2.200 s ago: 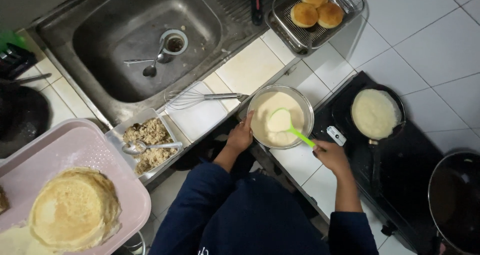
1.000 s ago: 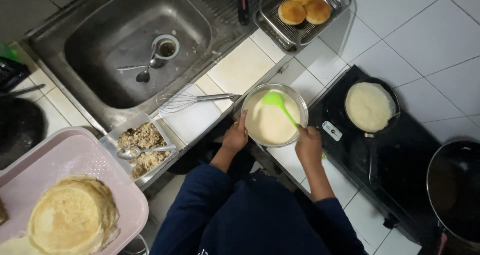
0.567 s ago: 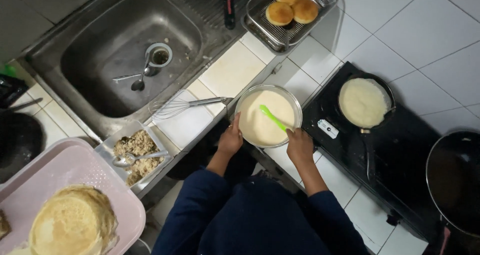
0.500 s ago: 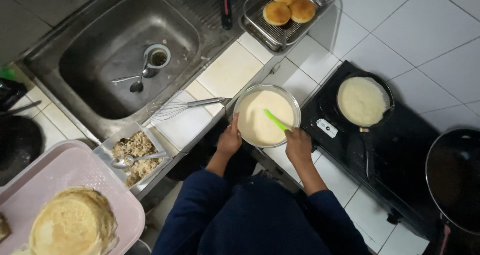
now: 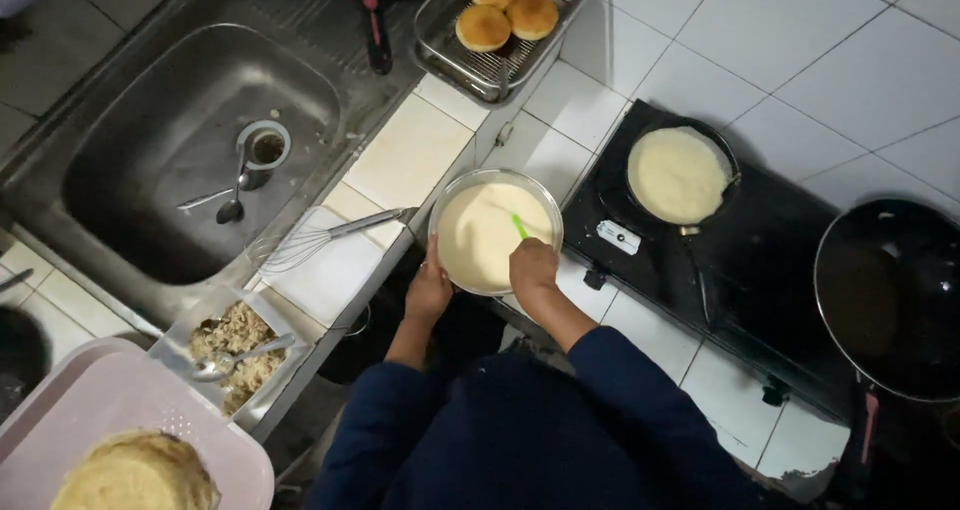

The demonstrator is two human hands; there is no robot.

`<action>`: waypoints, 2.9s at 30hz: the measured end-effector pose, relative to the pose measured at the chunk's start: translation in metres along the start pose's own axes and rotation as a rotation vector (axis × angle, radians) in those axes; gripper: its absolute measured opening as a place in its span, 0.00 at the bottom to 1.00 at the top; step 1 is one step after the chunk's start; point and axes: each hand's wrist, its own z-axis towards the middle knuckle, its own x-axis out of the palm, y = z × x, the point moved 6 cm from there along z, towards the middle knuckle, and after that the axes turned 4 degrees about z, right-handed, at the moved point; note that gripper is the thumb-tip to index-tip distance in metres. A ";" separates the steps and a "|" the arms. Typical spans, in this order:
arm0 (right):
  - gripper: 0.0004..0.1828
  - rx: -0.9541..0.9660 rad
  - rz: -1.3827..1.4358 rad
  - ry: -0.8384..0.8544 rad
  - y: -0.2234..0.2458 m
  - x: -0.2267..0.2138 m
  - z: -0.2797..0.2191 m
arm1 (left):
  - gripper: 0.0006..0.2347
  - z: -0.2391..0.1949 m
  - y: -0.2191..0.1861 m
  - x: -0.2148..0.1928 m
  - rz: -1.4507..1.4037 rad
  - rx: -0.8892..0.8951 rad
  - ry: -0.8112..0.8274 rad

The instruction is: The person stirs batter in a bowl, transfers cooked pancakes from a wire rack to a tray, and assembles filled crepes by spreading a filling onto thin pancakes and rolling them. The person uses a green spatula, a metal spoon, and a whisk during the process.

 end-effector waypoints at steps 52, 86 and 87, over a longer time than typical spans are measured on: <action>0.28 -0.007 0.135 0.784 0.007 -0.117 0.024 | 0.32 0.002 0.007 -0.006 0.123 -0.020 0.108; 0.08 0.108 0.724 -0.076 -0.018 -0.152 0.283 | 0.24 0.319 -0.087 -0.054 -0.607 -0.199 -0.044; 0.06 0.077 0.665 -0.201 -0.007 -0.160 0.290 | 0.22 0.297 -0.098 -0.068 -0.770 -0.285 -0.085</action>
